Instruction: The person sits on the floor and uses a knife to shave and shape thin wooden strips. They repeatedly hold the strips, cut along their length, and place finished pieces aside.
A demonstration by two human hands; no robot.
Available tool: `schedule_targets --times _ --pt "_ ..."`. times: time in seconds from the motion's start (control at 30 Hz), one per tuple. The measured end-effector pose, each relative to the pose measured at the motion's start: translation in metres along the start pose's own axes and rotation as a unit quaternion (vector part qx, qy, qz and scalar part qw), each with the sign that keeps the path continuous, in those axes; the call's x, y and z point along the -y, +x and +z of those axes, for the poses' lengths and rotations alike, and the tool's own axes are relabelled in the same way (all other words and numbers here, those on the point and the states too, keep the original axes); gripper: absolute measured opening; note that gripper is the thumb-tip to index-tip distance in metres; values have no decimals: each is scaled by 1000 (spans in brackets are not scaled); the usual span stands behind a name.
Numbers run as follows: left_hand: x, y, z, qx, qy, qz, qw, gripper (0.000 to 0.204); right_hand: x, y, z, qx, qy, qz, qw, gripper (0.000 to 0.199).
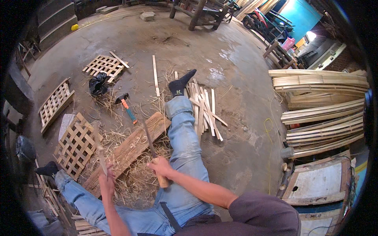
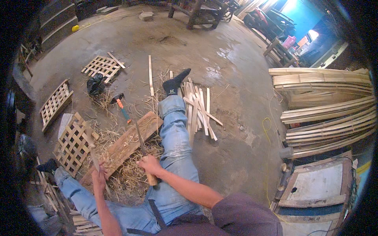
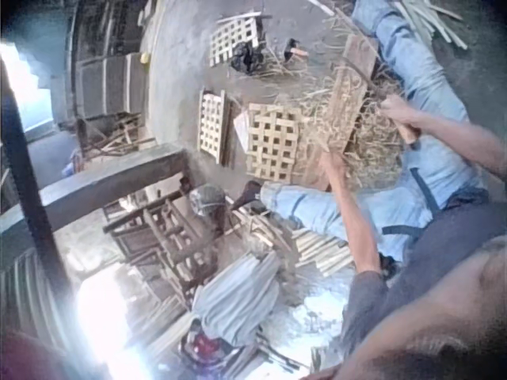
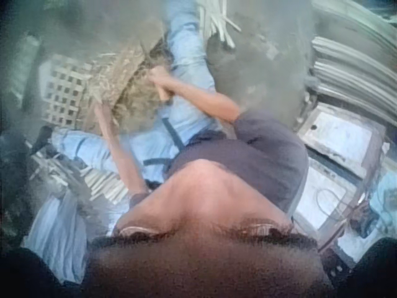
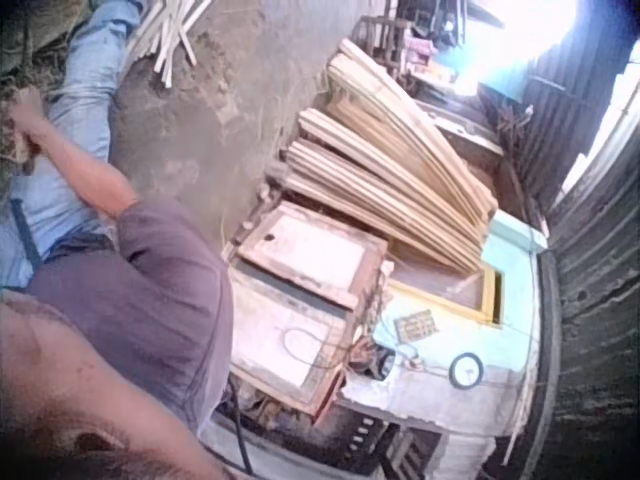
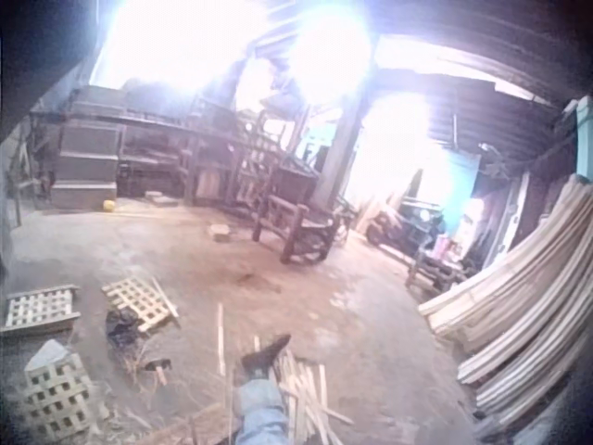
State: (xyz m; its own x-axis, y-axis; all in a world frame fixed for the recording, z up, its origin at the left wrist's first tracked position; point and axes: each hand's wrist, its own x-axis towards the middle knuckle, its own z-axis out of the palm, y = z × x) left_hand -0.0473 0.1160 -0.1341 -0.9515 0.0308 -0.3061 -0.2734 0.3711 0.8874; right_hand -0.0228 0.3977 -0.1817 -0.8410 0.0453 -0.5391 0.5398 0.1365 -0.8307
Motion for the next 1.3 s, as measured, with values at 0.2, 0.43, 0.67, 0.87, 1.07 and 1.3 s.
schedule_targets --times 0.2,0.43,0.67,0.87,1.07,1.3 --pt "-49 -62 -7 353 -4 -44 935 39 70 -56 43 93 261 -46 960 24" --pt "-40 -93 -50 340 -98 -25 935 83 78 -45 52 118 401 104 903 12" --pt "-19 -134 2 -203 -109 396 889 57 50 -45 116 215 417 163 868 22" --pt "-61 -73 -36 -428 -373 415 711 47 55 -70 141 160 218 121 955 43" --pt "-16 -29 -38 -399 -235 401 791 55 29 -80 102 102 -127 20 986 63" --pt "-9 -13 -19 -375 -210 362 828 54 60 -77 88 117 -121 35 985 54"
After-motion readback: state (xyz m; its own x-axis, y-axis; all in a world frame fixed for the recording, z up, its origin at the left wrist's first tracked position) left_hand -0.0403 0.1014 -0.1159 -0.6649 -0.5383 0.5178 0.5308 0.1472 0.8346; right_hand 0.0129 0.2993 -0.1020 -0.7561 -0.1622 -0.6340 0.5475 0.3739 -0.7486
